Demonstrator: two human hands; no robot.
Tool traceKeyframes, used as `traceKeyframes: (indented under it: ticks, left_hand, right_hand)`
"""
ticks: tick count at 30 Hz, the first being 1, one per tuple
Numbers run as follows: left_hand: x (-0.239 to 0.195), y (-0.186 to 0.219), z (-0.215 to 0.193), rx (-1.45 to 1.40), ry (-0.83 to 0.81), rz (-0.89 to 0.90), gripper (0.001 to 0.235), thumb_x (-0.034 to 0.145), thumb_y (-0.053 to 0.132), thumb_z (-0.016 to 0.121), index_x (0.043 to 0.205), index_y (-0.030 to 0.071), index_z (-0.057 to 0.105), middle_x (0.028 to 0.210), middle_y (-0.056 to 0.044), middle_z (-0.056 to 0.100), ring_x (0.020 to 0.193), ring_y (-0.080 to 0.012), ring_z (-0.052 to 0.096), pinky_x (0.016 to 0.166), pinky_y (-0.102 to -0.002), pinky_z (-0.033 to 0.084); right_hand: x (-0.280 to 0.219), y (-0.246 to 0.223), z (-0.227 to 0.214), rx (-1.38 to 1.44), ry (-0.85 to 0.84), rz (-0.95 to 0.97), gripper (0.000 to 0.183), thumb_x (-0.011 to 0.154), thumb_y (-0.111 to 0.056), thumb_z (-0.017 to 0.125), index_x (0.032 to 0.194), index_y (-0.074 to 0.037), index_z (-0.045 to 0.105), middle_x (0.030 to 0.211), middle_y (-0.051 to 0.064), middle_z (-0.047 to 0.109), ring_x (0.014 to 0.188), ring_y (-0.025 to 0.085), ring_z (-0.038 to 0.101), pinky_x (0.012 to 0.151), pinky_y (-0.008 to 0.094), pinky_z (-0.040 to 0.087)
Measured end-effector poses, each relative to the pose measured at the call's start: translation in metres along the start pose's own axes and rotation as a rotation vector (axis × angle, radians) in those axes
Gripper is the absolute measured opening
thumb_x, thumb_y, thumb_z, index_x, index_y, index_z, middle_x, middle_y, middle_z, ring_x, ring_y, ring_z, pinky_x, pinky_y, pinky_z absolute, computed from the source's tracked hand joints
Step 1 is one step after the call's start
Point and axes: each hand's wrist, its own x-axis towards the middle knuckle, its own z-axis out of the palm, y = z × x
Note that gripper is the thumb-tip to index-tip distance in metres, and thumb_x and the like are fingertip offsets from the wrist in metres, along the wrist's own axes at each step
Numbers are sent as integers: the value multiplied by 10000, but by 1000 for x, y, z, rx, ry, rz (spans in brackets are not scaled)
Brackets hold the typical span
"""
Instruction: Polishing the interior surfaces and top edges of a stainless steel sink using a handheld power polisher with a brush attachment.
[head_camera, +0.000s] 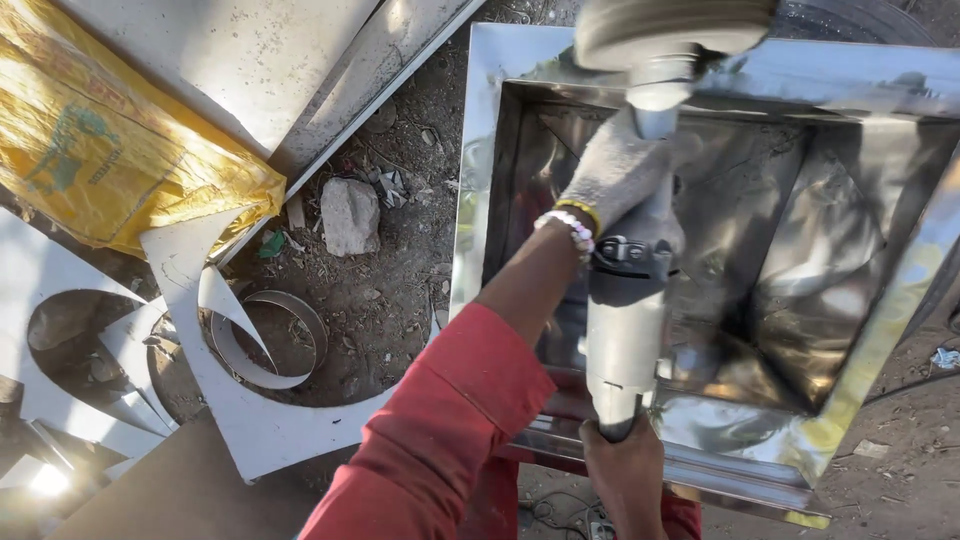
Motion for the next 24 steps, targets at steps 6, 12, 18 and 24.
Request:
traceKeyframes:
  ticks: [6,12,18,24]
  left_hand:
    - [28,-42,-136,-435,225,54,480,898,77,978,1257,90,660,922,-118,784,644,-268,755,604,-442,674]
    - [12,-21,-143,-289,323,49,467,854,193,946,1233,16,737,831,-129,772,618,-226,757,569,-416,652]
    - [1,27,-36,-143,48,20,369,791,176,813,1118,20,741,875,-156,810,651,-272,773,601,-438,669]
    - [1,-8,-53,-85,91,93,568,774,387,888,1248,91,786,1080,-74,851,889,-202,788,779,-392,665]
  right_hand:
    - [-10,-61,42,-186,-213,-237,405,947,-264,763,1330,-148,826,1166,102,975,1068,382,901,922,511,704]
    - [-38,-93,25,-103,-291,-144,351,971,-205,751,1301,-143,852,962,73,918,816,252,783,761,428,634]
    - [-31,-52,-5,-25,-39,44,302,935,-274,854,1107,-37,782,877,157,832,765,315,699,738,509,555]
    - [-25,-33,5,-55,-99,54,660,936,-206,837,1564,-133,648,1051,194,964,842,390,875,781,543,715]
